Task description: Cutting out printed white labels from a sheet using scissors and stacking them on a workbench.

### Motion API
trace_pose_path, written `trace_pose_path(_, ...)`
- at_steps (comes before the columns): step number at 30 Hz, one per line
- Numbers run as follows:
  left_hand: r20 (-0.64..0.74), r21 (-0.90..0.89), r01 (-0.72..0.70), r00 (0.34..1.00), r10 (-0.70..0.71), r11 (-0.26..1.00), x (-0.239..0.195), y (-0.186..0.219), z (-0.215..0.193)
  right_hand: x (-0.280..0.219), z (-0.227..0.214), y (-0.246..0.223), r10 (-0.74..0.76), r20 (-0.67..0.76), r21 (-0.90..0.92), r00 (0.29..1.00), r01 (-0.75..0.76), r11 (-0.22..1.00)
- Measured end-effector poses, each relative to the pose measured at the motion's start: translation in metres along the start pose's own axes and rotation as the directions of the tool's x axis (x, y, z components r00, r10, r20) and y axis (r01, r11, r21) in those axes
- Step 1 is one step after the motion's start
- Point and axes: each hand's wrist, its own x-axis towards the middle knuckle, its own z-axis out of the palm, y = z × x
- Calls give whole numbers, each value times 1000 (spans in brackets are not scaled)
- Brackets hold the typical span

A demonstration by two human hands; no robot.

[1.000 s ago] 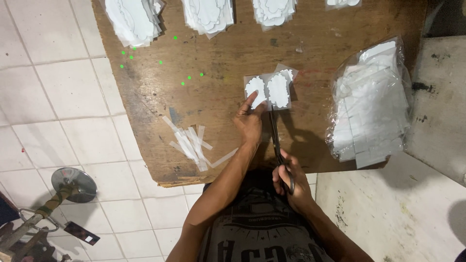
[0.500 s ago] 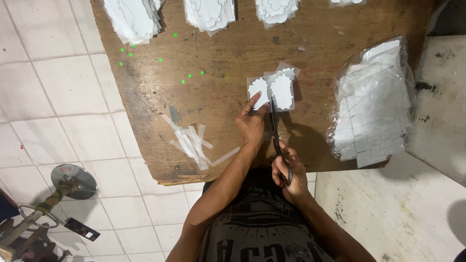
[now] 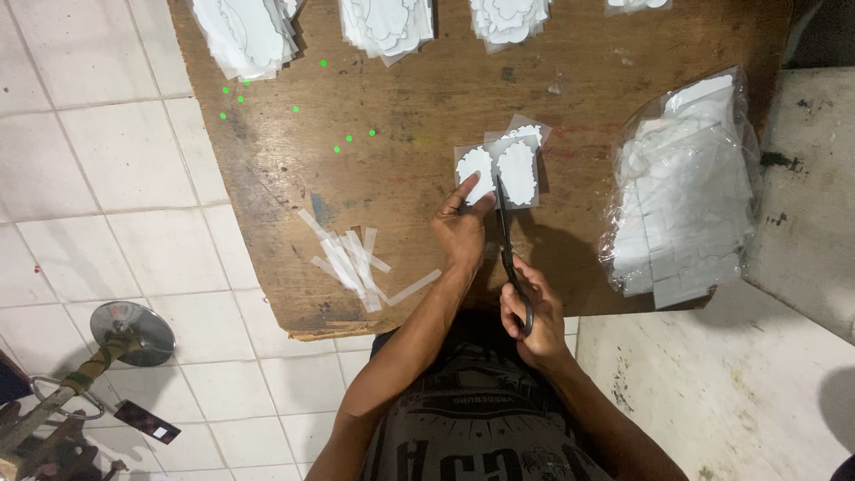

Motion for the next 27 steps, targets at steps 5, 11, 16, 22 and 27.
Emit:
trace_pose_path(5,-2,-18,13,1000,-13,1000,-6,15,-1,4,4,-11,21,36,-21,999,-20,1000)
trace_pose_path(11,0,-15,8,1000,-8,1000,-3,12,-2,11,9,-16,37,43,-38,998,-35,999)
trace_pose_path(16,-10,-65,28,1000,-29,997,-10,30,-1,16,16,-20,34,32,-54,999,-32,998)
trace_pose_path(22,-18,-65,143,989,-144,988,-12,38,-2,40,18,-12,25,-11,63,1000,-24,998)
trace_pose_path(27,-36,-136,171,983,-177,976,-12,28,-10,51,34,-27,6,5,53,1000,-6,999)
